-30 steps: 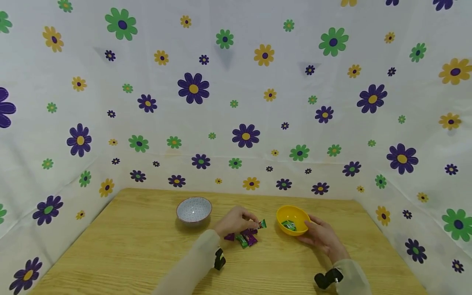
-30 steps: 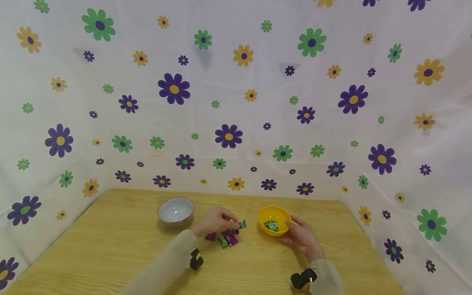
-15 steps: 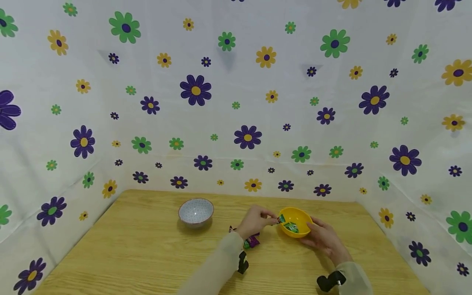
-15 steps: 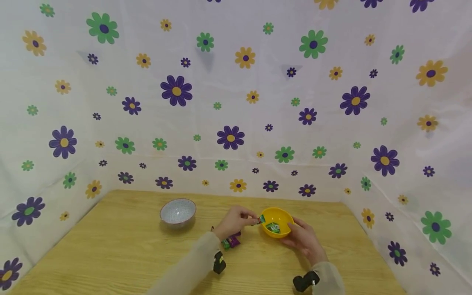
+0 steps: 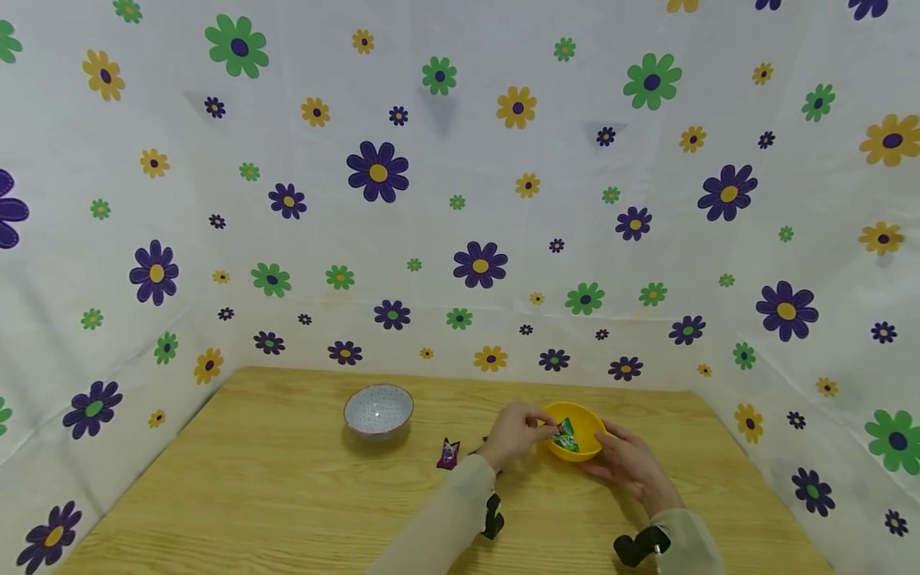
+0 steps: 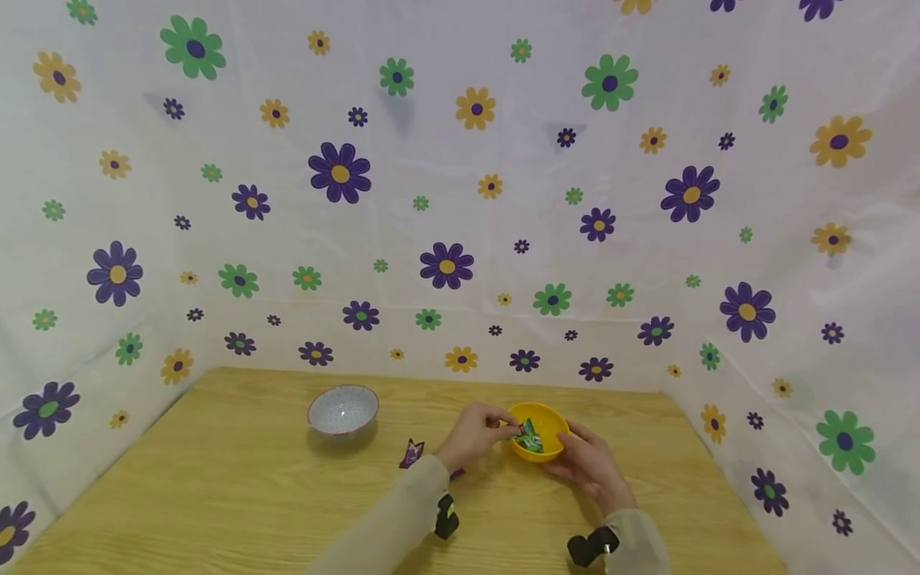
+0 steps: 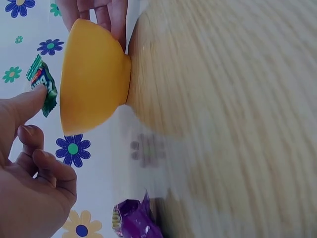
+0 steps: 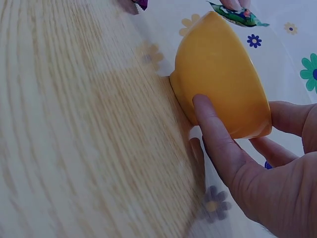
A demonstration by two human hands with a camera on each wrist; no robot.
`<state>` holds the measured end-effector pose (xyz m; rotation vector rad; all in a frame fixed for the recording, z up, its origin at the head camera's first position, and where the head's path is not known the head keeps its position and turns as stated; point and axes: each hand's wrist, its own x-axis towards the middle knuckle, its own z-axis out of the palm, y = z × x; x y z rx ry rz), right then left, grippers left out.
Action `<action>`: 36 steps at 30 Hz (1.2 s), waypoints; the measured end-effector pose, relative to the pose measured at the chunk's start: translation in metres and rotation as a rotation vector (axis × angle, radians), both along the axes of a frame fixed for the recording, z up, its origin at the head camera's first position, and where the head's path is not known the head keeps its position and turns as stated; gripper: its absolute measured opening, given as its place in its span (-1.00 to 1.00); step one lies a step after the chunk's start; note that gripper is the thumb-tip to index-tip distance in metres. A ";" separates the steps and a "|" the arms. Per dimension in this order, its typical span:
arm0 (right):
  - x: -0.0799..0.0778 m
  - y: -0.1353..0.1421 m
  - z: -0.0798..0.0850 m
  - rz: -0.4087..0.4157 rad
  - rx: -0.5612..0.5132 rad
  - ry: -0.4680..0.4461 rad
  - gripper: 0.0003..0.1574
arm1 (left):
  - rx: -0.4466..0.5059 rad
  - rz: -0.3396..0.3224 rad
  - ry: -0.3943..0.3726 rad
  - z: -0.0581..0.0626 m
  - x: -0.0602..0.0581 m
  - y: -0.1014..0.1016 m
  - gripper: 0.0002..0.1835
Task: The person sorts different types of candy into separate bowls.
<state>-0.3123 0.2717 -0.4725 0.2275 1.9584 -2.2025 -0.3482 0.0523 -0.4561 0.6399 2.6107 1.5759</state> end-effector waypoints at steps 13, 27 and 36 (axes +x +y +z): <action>0.000 -0.001 0.003 0.009 0.000 -0.010 -0.24 | -0.008 -0.011 0.012 -0.002 0.004 0.005 -0.84; -0.001 -0.002 0.004 -0.009 0.011 -0.035 -0.22 | -0.001 0.003 -0.006 0.000 -0.003 -0.021 -0.86; 0.001 -0.001 0.002 0.010 0.006 -0.013 -0.23 | -0.012 -0.040 0.011 -0.005 -0.009 -0.054 -0.85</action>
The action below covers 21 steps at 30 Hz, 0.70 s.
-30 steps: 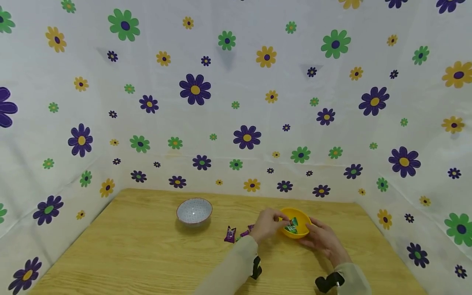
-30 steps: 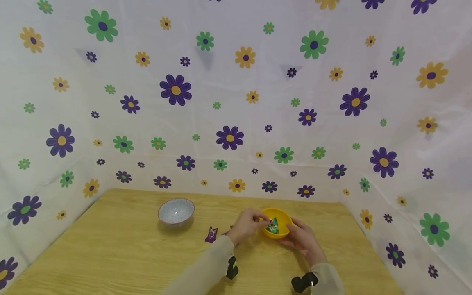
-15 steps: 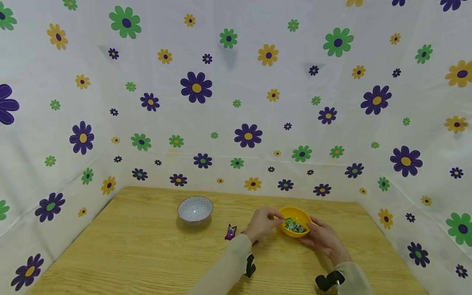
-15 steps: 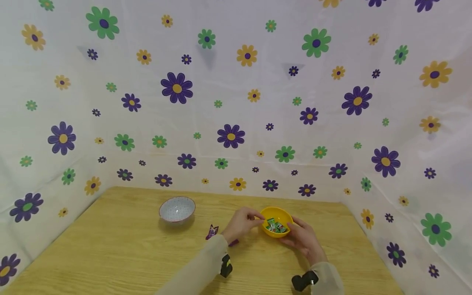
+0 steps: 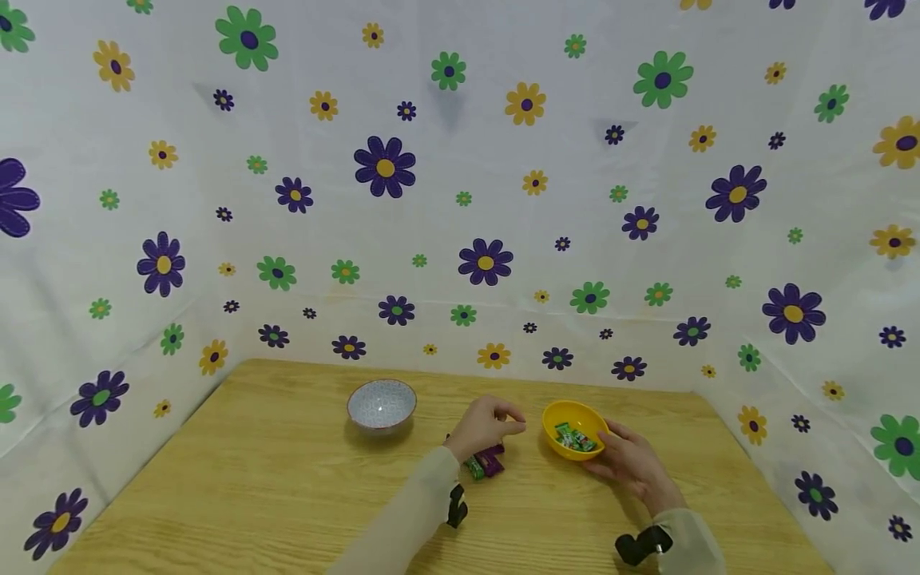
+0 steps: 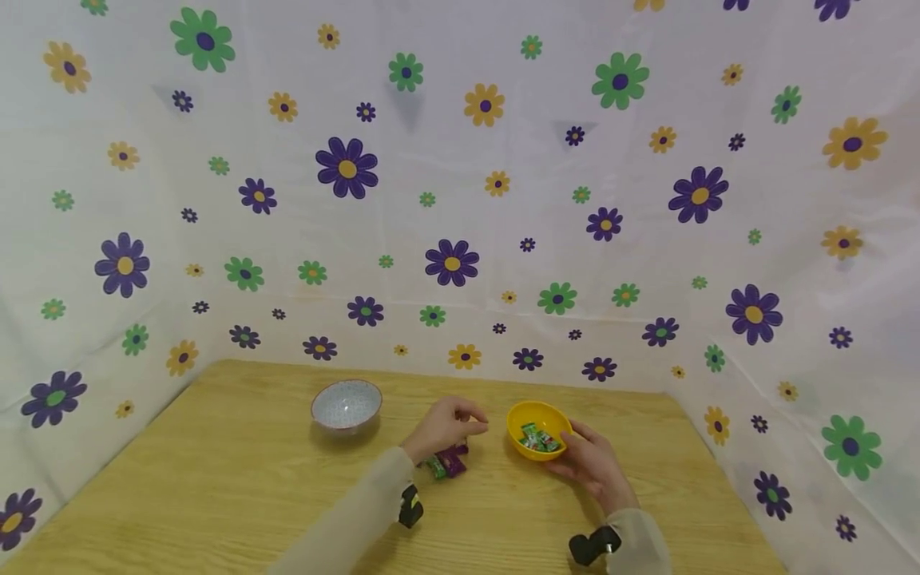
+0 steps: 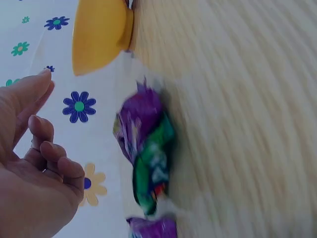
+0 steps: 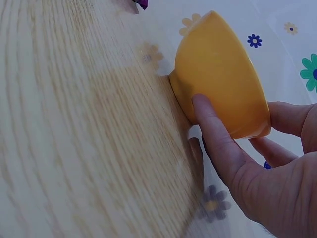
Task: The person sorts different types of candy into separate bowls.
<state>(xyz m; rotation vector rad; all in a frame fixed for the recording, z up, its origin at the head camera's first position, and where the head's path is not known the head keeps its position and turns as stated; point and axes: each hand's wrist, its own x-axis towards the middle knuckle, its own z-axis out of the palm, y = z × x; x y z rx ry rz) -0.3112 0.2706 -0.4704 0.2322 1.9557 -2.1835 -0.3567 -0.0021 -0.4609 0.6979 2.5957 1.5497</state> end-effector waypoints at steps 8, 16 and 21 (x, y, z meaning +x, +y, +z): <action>0.000 0.001 0.001 -0.010 0.001 -0.005 -0.23 | -0.062 0.013 0.023 -0.008 -0.001 -0.026 -0.84; -0.004 0.001 0.001 -0.020 0.005 -0.009 -0.24 | -0.130 0.035 0.058 -0.005 0.007 -0.045 -0.76; -0.004 0.001 0.000 -0.022 0.000 -0.014 -0.26 | -0.187 0.076 0.057 -0.003 0.018 -0.056 -0.69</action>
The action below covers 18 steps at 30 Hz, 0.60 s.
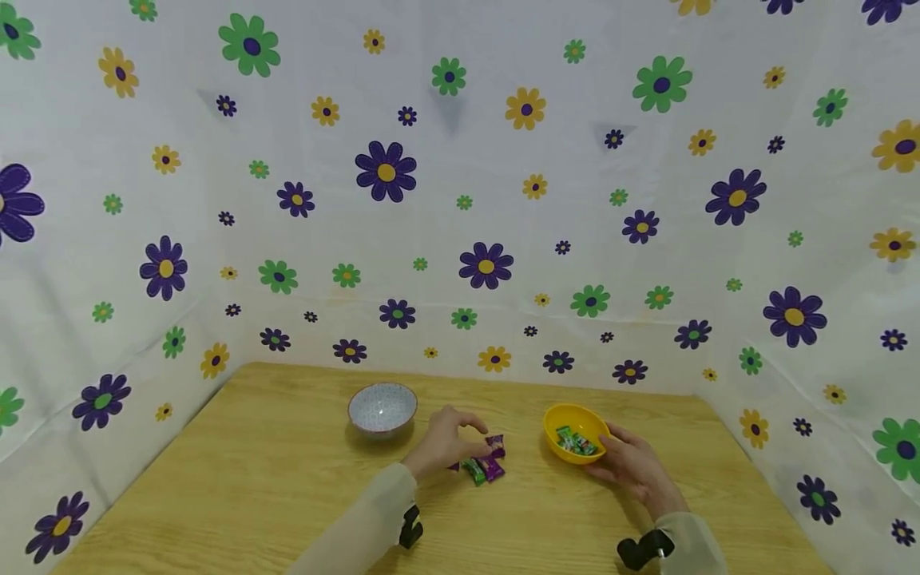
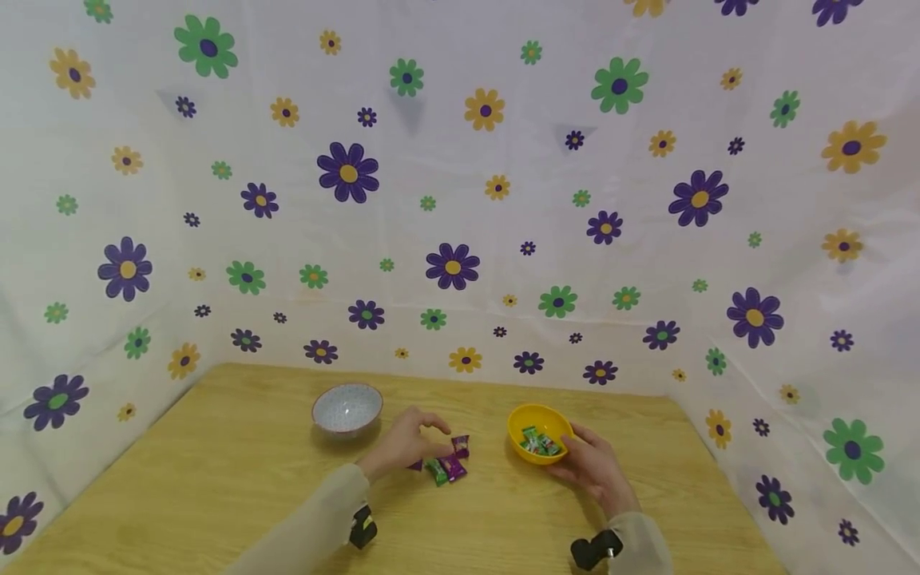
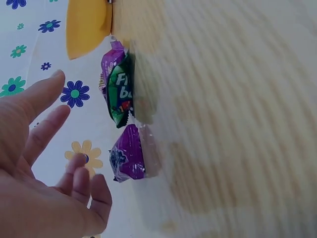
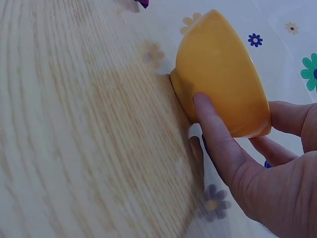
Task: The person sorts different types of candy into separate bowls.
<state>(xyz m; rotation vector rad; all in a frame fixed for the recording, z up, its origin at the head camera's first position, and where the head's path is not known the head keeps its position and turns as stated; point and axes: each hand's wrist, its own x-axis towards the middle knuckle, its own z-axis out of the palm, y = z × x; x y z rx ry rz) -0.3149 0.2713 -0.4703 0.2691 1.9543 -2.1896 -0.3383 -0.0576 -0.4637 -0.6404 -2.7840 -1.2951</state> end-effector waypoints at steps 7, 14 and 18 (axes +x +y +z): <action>0.002 0.001 -0.001 0.012 -0.011 0.014 -0.24 | -0.004 -0.040 -0.101 -0.003 0.006 -0.013 -0.60; 0.003 0.001 -0.001 0.016 -0.004 0.018 -0.24 | -0.014 0.003 -0.254 -0.006 0.003 -0.017 -0.63; 0.004 0.002 -0.001 0.025 -0.006 0.026 -0.23 | -0.059 0.040 -0.240 -0.005 0.002 -0.015 -0.70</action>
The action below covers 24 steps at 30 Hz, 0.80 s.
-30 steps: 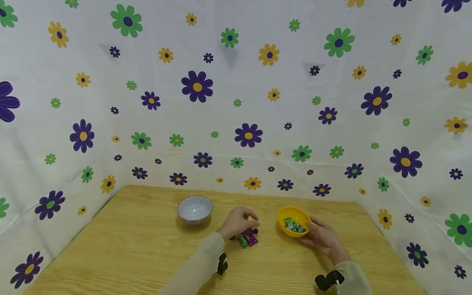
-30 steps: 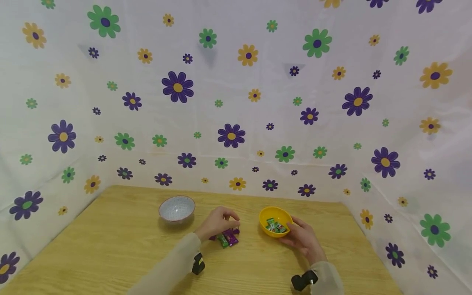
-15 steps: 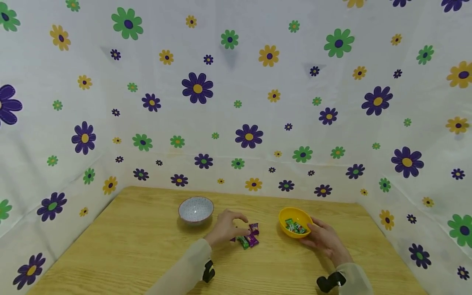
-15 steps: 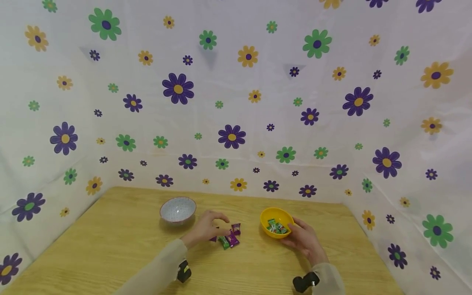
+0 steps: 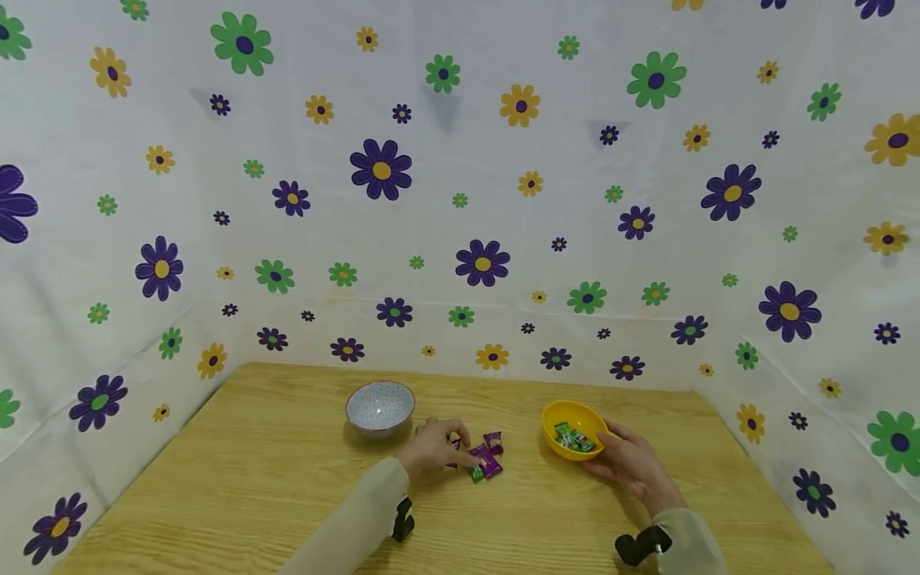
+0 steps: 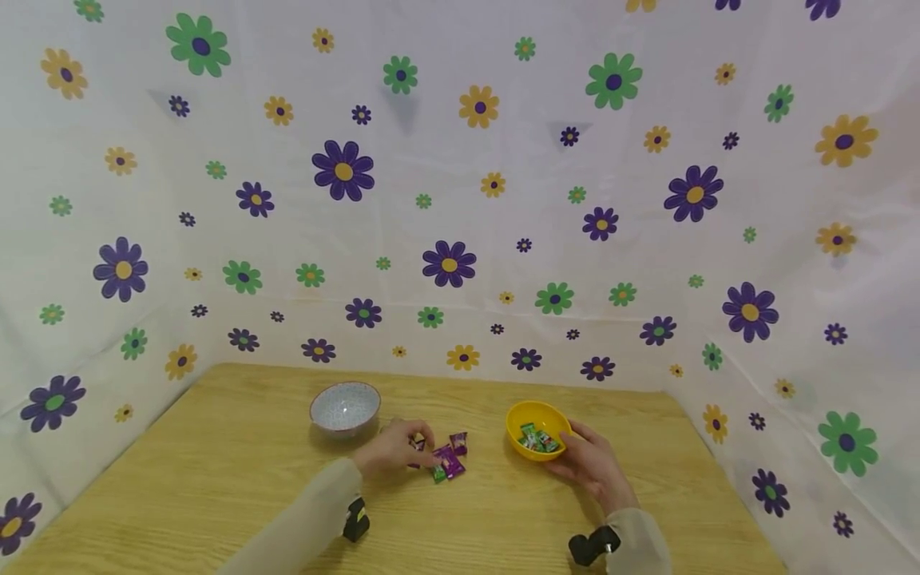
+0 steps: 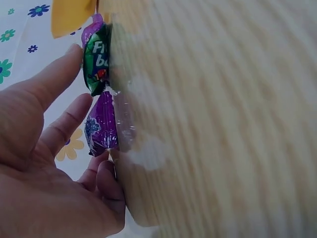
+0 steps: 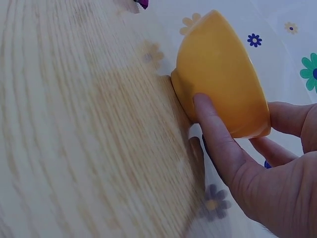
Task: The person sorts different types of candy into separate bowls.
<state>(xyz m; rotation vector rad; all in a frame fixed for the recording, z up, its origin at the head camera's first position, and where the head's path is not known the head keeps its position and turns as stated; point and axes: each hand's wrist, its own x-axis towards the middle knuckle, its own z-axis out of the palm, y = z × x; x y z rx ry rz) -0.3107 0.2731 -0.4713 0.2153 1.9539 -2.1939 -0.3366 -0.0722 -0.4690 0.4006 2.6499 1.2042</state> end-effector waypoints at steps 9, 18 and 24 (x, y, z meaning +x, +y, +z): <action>-0.001 -0.002 0.002 -0.029 -0.009 -0.022 -0.23 | -0.010 -0.029 -0.026 0.003 -0.002 -0.002 -0.81; 0.003 -0.003 -0.004 -0.002 -0.009 -0.014 -0.22 | 0.048 -0.040 -0.086 -0.004 0.000 -0.002 -0.84; 0.003 -0.003 0.000 0.016 0.015 0.006 -0.25 | 0.049 -0.028 -0.091 0.001 -0.001 -0.003 -0.86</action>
